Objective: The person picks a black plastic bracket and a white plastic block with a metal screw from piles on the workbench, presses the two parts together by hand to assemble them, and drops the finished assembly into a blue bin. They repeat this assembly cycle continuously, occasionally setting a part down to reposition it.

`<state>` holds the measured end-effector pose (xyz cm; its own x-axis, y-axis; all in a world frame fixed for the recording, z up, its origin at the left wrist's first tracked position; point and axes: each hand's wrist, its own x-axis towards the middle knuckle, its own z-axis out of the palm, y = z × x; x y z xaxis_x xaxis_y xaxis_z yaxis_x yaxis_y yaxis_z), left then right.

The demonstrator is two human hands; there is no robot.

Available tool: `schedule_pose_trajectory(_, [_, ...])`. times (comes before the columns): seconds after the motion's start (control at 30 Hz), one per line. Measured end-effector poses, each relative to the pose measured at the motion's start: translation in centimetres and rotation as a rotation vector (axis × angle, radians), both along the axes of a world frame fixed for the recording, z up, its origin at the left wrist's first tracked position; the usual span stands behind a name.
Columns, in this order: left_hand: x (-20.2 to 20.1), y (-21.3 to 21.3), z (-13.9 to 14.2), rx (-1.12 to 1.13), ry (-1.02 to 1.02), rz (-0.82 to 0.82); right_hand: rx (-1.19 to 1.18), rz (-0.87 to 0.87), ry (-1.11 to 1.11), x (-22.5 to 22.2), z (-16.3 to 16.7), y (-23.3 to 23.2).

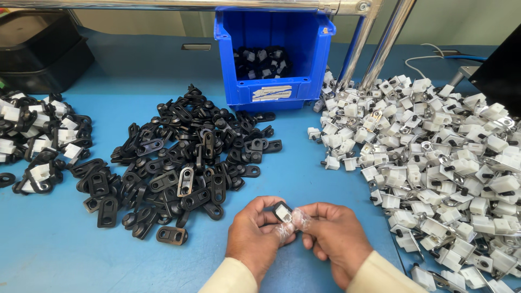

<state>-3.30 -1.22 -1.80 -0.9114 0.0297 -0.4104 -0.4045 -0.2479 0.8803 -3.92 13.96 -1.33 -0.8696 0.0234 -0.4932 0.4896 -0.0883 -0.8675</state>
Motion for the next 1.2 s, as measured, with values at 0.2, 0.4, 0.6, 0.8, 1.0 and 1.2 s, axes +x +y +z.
schedule_pose_trajectory(0.2, [0.1, 0.9, 0.7, -0.003, -0.078, 0.093, -0.061, -0.148, -0.008, 0.1, 0.1, -1.1])
schedule_pose_trajectory(0.4, [0.1, 0.9, 0.9, 0.038, -0.075, 0.084, 0.13, -0.041, 0.063, 1.0, 0.3, -0.4])
schedule_pose_trajectory(0.6, [0.0, 1.9, 1.0, -0.003, -0.113, 0.211, -0.099, -0.098, 0.049, -0.2, -0.5, -0.5])
schedule_pose_trajectory(0.8, [-1.0, 0.3, 1.7, -0.015, -0.18, -0.037, 0.016, 0.038, 0.054, -0.8, 0.0, 1.0])
schedule_pose_trajectory(1.0, [-2.2, -2.6, 2.3, -0.201, -0.116, -0.336, 0.485, 0.229, 0.203, -2.0, 1.2, 1.4])
schedule_pose_trajectory(1.2, [-1.2, -1.1, 1.7, 0.393, -0.232, -0.123, 0.012, -0.071, 0.158, -2.3, 1.5, 0.4])
